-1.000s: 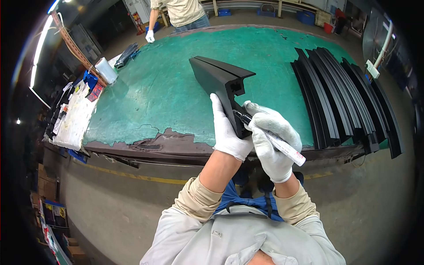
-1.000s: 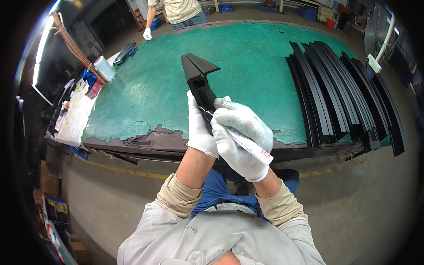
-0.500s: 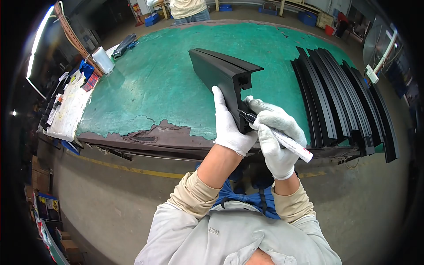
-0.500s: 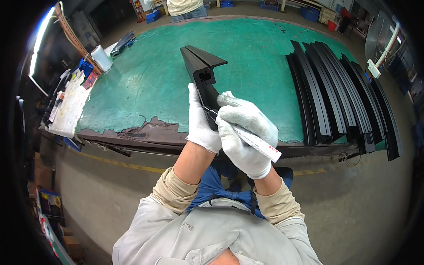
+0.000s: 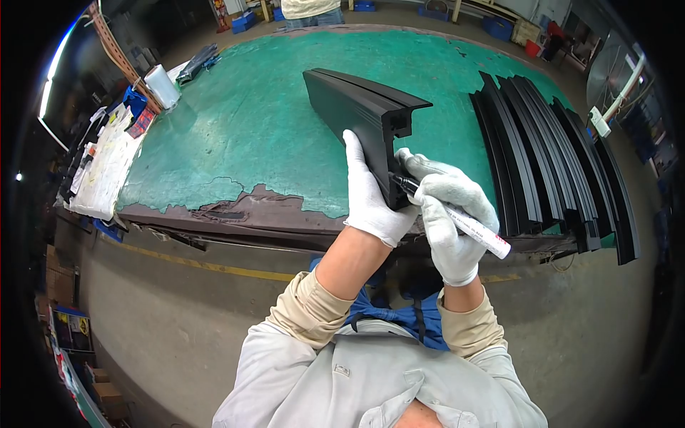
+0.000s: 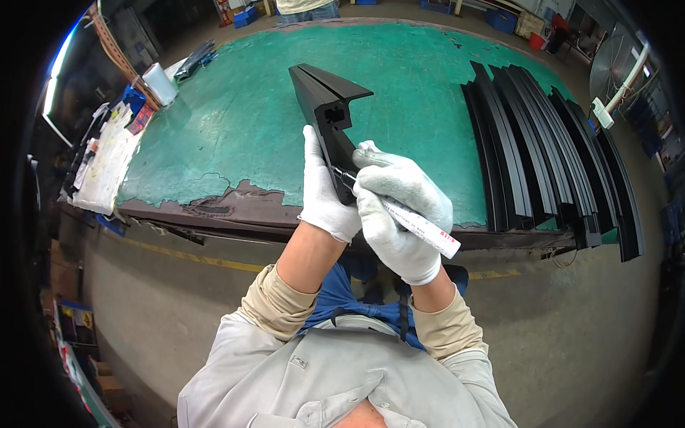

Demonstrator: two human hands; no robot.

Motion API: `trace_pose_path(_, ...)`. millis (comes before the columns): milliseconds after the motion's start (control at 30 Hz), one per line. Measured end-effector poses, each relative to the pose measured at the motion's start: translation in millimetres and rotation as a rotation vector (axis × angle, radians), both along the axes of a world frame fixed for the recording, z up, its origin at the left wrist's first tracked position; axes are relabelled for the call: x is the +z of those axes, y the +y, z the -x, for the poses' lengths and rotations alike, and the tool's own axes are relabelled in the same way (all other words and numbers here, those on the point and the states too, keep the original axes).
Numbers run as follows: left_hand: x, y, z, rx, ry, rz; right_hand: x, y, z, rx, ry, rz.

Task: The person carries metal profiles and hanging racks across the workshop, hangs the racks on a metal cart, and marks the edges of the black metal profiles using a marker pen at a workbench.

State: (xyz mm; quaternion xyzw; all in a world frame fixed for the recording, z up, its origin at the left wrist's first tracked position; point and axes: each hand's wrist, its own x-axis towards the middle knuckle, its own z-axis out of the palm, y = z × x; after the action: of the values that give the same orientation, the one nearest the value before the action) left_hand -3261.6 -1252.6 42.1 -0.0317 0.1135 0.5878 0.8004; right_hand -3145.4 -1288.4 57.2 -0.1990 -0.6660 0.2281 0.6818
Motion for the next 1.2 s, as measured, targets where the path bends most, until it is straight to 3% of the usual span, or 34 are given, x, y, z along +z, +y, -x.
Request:
trace_pose_path(633,9,-4,-4,0.012,-0.028,0.033,-2,1,-9,0.035,-0.17,-0.025)
trace_pose_path(1000,16,-6,-4,0.039,0.032,0.086,-2,1,-13,0.104,-0.028,0.004)
trace_pose_path(1200,18,-2,8,0.04,-0.032,0.037,-20,-15,-18,0.007,0.065,0.012)
